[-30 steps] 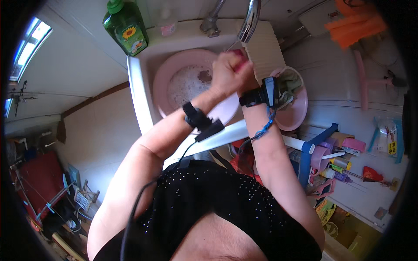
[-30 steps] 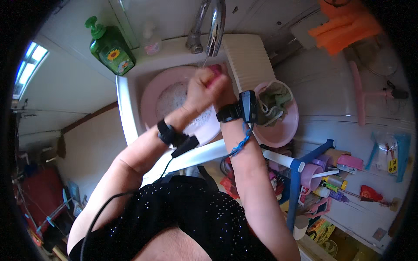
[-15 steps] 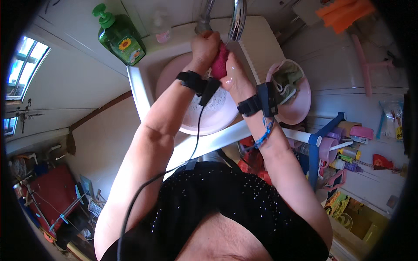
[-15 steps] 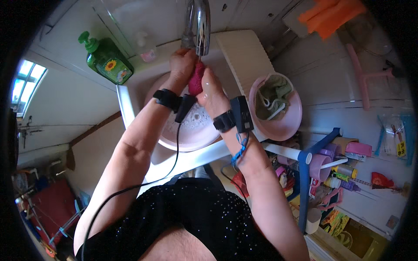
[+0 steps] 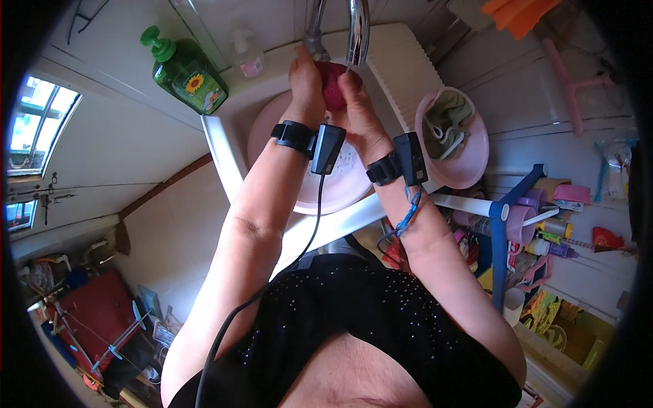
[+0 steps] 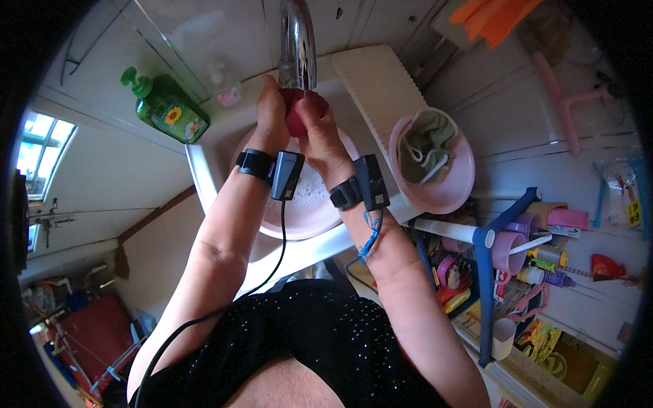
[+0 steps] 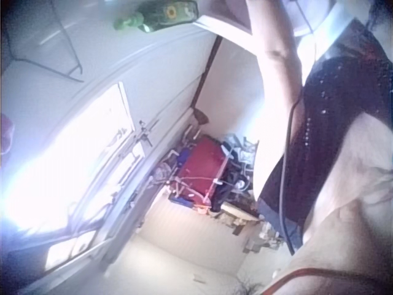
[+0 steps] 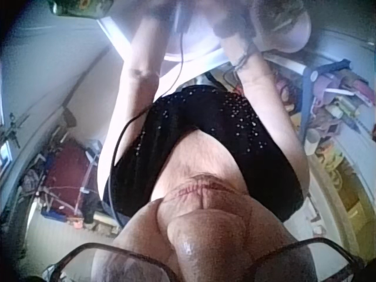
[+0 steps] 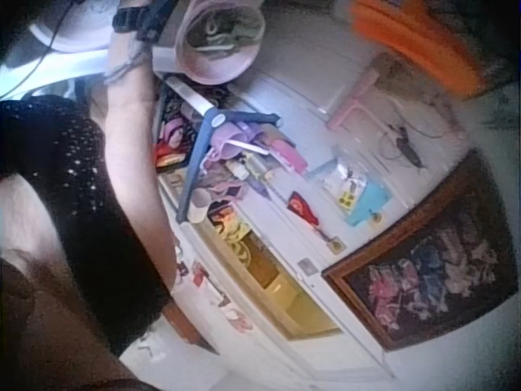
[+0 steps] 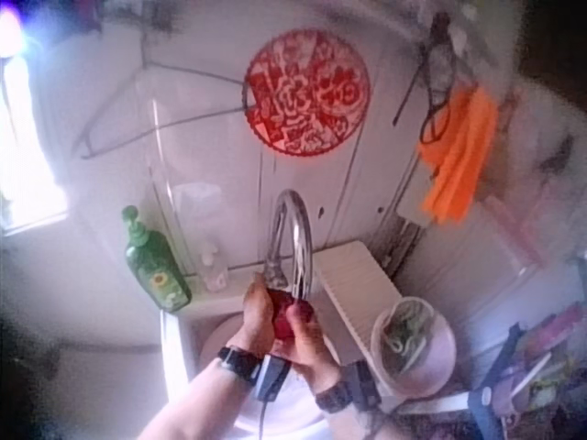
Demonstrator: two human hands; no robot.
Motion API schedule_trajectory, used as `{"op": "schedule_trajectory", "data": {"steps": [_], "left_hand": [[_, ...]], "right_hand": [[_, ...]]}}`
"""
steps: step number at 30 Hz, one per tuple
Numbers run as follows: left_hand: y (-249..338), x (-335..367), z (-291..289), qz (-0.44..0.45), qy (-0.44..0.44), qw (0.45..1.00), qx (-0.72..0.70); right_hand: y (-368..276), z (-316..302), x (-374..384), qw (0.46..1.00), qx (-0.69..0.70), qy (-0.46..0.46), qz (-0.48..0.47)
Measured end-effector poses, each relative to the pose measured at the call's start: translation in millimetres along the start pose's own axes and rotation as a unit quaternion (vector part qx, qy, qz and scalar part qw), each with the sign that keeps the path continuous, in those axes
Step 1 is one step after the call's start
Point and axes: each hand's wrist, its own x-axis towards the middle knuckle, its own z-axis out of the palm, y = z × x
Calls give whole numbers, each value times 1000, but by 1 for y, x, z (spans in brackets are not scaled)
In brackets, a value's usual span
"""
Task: The person washes a pink cloth in a basin at a sink, using liquid soap and water, then wrings it out and holds it up.
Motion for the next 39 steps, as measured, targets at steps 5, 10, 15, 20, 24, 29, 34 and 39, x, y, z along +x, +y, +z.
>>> {"op": "schedule_trajectory", "data": {"steps": [5,10,15,20,24,29,34,39], "left_hand": [[-11,-4,0,-84,-53,995,16],[-6,2,-27,-53,-248,951,179],[24,-35,-44,366,-332,728,476],[43,-27,-31,621,-405,384,550],[60,-27,-15,710,-416,245,512],[56,-19,-20,617,-339,250,665],[55,-29,-4,512,-239,378,734],[41,-40,-6,380,-216,422,794]], "right_hand": [[-12,-9,-4,956,-287,-36,-51],[-23,-19,-9,984,-28,-31,175],[-48,-25,-16,956,96,22,275],[-57,-2,-20,915,-81,-185,349],[-72,8,-20,879,-263,-221,332],[-54,2,-5,872,-388,-129,270],[-54,8,19,771,-573,-139,240],[-53,13,24,761,-594,-243,-100]]}}
